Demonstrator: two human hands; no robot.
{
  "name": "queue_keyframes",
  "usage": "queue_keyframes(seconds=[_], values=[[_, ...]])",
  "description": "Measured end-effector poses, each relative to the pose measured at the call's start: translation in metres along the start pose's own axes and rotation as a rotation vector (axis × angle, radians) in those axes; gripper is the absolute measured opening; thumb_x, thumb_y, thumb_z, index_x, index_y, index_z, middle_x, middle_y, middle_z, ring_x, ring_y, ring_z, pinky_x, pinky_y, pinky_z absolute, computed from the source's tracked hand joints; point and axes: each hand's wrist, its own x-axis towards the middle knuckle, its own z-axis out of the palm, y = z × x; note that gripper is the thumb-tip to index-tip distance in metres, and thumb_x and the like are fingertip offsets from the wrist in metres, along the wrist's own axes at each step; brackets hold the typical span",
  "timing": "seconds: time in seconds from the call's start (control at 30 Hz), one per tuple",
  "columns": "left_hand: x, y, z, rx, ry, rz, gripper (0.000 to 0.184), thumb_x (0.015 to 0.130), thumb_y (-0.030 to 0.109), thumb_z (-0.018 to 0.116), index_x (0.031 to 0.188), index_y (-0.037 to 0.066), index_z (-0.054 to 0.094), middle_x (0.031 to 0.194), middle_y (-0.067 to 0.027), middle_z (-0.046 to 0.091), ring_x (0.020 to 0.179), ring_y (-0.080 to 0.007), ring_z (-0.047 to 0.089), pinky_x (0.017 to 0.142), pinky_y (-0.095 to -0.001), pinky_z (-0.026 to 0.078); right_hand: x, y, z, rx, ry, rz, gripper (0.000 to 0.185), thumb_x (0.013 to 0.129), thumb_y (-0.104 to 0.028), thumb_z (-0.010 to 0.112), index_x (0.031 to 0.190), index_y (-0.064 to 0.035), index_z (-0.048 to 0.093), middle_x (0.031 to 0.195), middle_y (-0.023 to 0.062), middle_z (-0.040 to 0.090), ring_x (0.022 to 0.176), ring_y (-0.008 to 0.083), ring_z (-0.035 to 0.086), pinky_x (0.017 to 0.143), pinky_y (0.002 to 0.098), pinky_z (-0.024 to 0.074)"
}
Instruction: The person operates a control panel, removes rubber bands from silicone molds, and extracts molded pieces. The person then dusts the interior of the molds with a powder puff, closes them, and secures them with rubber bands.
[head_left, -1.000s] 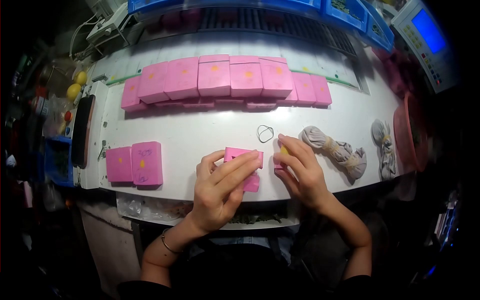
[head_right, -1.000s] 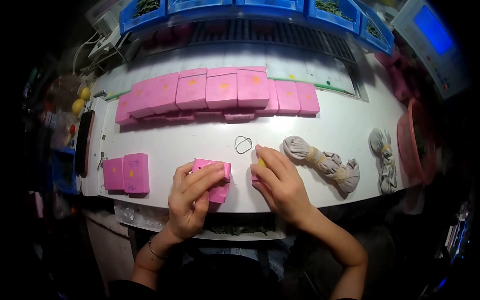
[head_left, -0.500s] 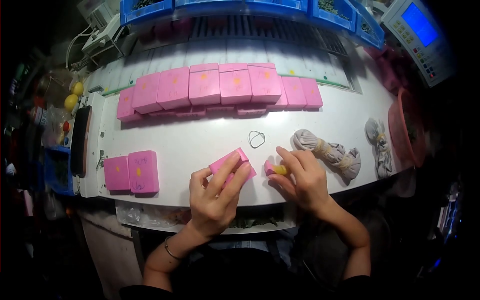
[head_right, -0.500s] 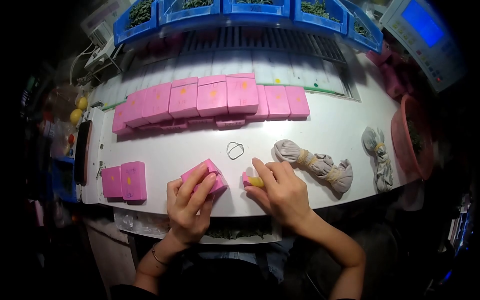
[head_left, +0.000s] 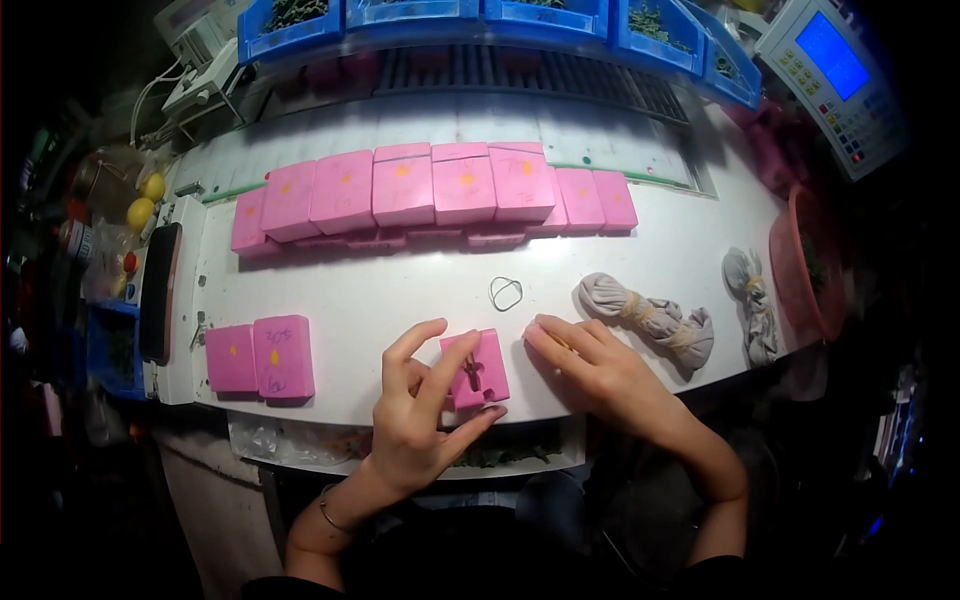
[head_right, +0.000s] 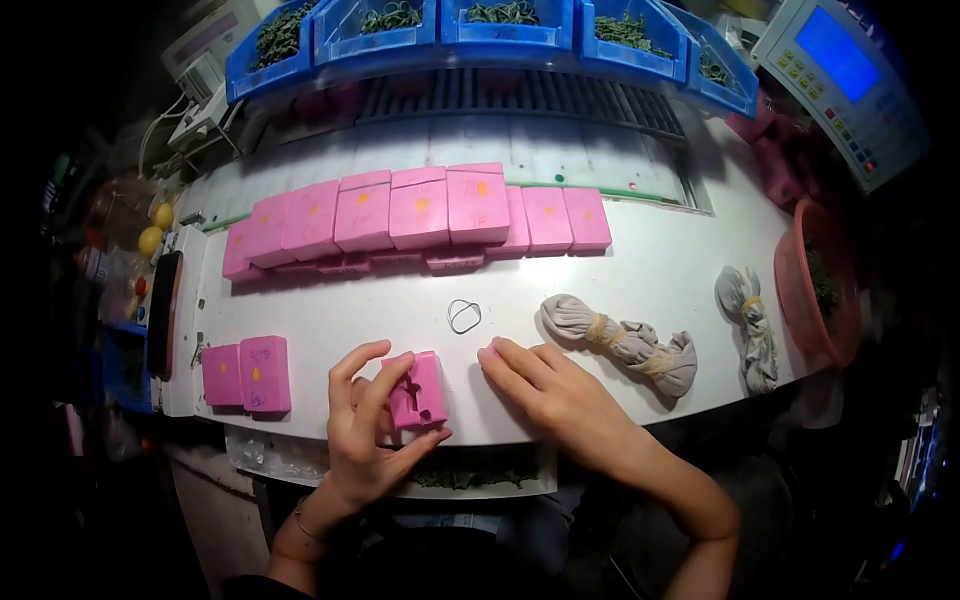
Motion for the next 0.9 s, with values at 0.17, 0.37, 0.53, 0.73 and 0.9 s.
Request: queue_keyframes(seconds=[0.17,0.37,0.53,0.73,0.9], values=[[0.002,-0.006,-0.001,-0.137,-0.02,-0.022,0.066,0.063,-0.001,0.078,0.124,0.002,0.051,0.123,-0.0156,0.046,0.071,-0.0164,0.059,0.055,-0.0256,0.053,0.003,-0.002,0.001,0.038,-0.028,0.005,0.049,0.076,0.0,0.056,0.124,0.0034,0.047,0.125,0.0165,0.048,0.092,0.0285,0.055,0.081,0.0354,0.0484],[0.004,-0.004,-0.003,-0.155,-0.009,-0.023,0.065,0.064,-0.002,0.077,0.124,0.002,0.051,0.118,-0.015,0.05,0.081,-0.0208,0.063,0.06,-0.0263,0.056,0.005,-0.003,0.006,0.038,0.081,-0.012,0.049,0.073,-0.002,0.062,0.12,0.0056,0.048,0.114,0.0165,0.052,0.089,0.0306,0.056,0.078,0.036,0.0485],[0.005,-0.005,-0.006,-0.118,-0.002,-0.026,0.066,0.062,0.001,0.078,0.123,0.002,0.051,0.114,-0.0146,0.053,0.093,-0.0263,0.059,0.07,-0.0316,0.055,-0.002,0.002,-0.012,-0.018,0.289,0.138,0.055,0.068,-0.004,0.07,0.119,0.0034,0.05,0.109,0.0179,0.056,0.092,0.0311,0.056,0.076,0.0372,0.0483],[0.009,-0.005,-0.004,-0.081,-0.005,-0.025,0.064,0.062,0.005,0.079,0.12,0.001,0.052,0.112,-0.0151,0.056,0.103,-0.0327,0.054,0.086,-0.0379,0.046,-0.013,0.023,-0.002,-0.18,0.372,0.264,0.06,0.064,0.0,0.073,0.12,0.0027,0.05,0.108,0.0159,0.059,0.095,0.0328,0.055,0.081,0.0385,0.0466],[0.013,-0.006,0.002,-0.219,-0.02,-0.075,0.067,0.062,0.002,0.078,0.122,0.003,0.049,0.114,-0.0159,0.055,0.101,-0.0313,0.056,0.084,-0.0367,0.048,-0.003,0.004,-0.01,-0.022,0.39,0.336,0.066,0.067,-0.002,0.074,0.127,0.0022,0.047,0.11,0.0162,0.06,0.095,0.0302,0.056,0.081,0.0362,0.0481]])
